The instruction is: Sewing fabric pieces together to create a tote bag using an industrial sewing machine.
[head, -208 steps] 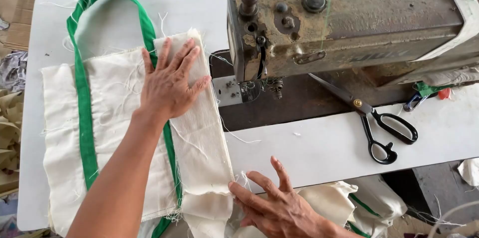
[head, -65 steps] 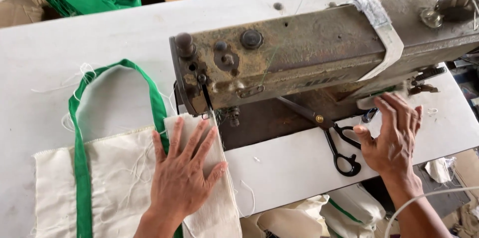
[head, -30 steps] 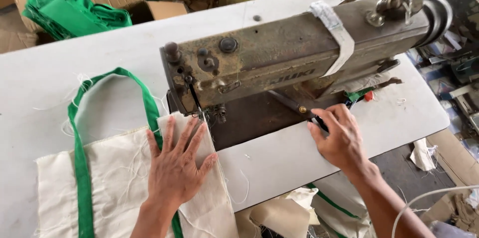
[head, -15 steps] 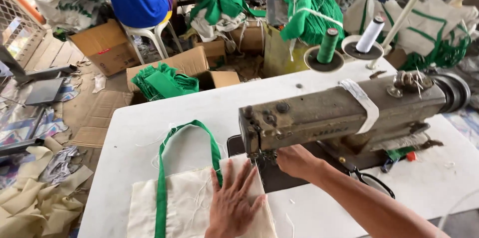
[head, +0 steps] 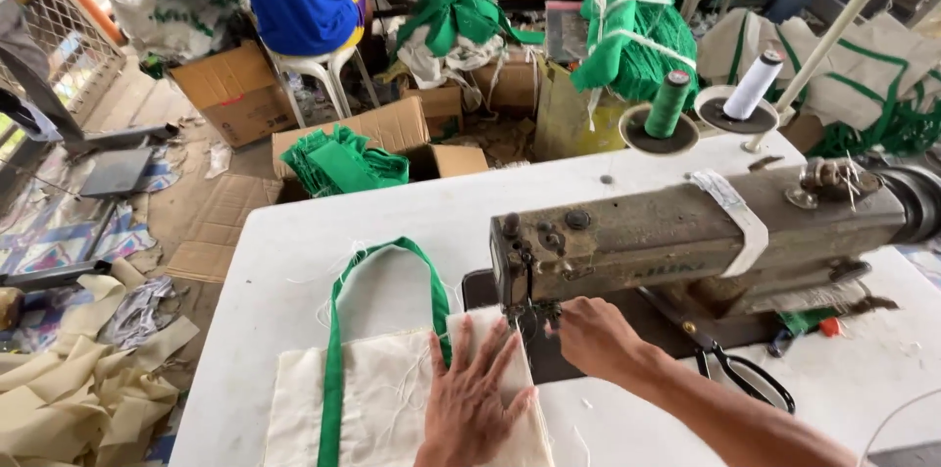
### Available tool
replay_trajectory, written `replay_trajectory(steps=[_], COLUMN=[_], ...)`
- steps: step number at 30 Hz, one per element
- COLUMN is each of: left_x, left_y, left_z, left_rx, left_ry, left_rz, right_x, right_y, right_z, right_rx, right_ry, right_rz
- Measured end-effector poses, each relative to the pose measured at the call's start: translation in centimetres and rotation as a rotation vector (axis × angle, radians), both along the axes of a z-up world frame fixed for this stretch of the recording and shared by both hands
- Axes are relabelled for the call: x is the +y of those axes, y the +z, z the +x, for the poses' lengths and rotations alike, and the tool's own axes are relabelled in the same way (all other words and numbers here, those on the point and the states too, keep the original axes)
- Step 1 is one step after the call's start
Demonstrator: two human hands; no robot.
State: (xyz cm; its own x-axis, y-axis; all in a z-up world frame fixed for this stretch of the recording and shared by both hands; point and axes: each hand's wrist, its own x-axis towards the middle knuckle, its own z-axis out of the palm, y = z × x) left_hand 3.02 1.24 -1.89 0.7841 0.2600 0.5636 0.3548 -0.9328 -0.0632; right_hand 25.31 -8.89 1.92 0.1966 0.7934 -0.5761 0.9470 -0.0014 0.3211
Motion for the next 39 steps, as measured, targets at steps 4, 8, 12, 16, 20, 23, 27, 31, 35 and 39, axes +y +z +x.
replay_trajectory(steps=[4, 8, 12, 16, 20, 23, 27, 31, 35, 39], left_x=[1.3, 0.8, 0.0, -3.4, -6.8, -8.7, -9.7, -10.0, -10.1, -10.1], left_y=[0.6, -0.8, 0.9, 3.9, 5.2, 5.4, 4.6, 4.9, 5.3, 5.3], left_z=[1.0, 0.4, -0.9, -3.9, -6.6, -8.1, -9.4, -9.7, -9.8, -9.7], left_rx=[0.022, 0.201, 0.255, 0.393, 0.447, 0.443, 0.446, 0.435, 0.440, 0.462], left_ry=[-0.006, -0.020, -0.085, -0.220, -0.221, -0.231, -0.208, -0.224, -0.252, -0.260], left_rz=[0.000, -0.115, -0.095, -0.187, -0.164, -0.140, -0.153, -0.208, -0.271, -0.296], right_x=[-7.8, -19.3, -22.8, -24.5, -20.3, -17.9, -15.5, -16.0, -17.2, -17.6], right_y=[4.0, 5.8, 9.8, 5.9, 4.6, 1.1, 2.3, 0.7, 2.2, 5.5], right_z=[-0.9, -3.9, -9.7, -14.6, -18.5, -19.4, -18.8, -18.9, -18.9, -18.4], right_rx=[0.357, 0.492, 0.796, 1.136, 1.374, 1.749, 1.813, 2.002, 1.849, 1.626], right_ry=[-0.434, -0.182, 0.239, -0.628, -1.287, -1.428, -1.483, -1.742, -1.549, -1.349], right_rz=[0.513, 0.876, 0.789, 0.598, 0.794, 0.874, 0.665, 0.438, 0.325, 0.249])
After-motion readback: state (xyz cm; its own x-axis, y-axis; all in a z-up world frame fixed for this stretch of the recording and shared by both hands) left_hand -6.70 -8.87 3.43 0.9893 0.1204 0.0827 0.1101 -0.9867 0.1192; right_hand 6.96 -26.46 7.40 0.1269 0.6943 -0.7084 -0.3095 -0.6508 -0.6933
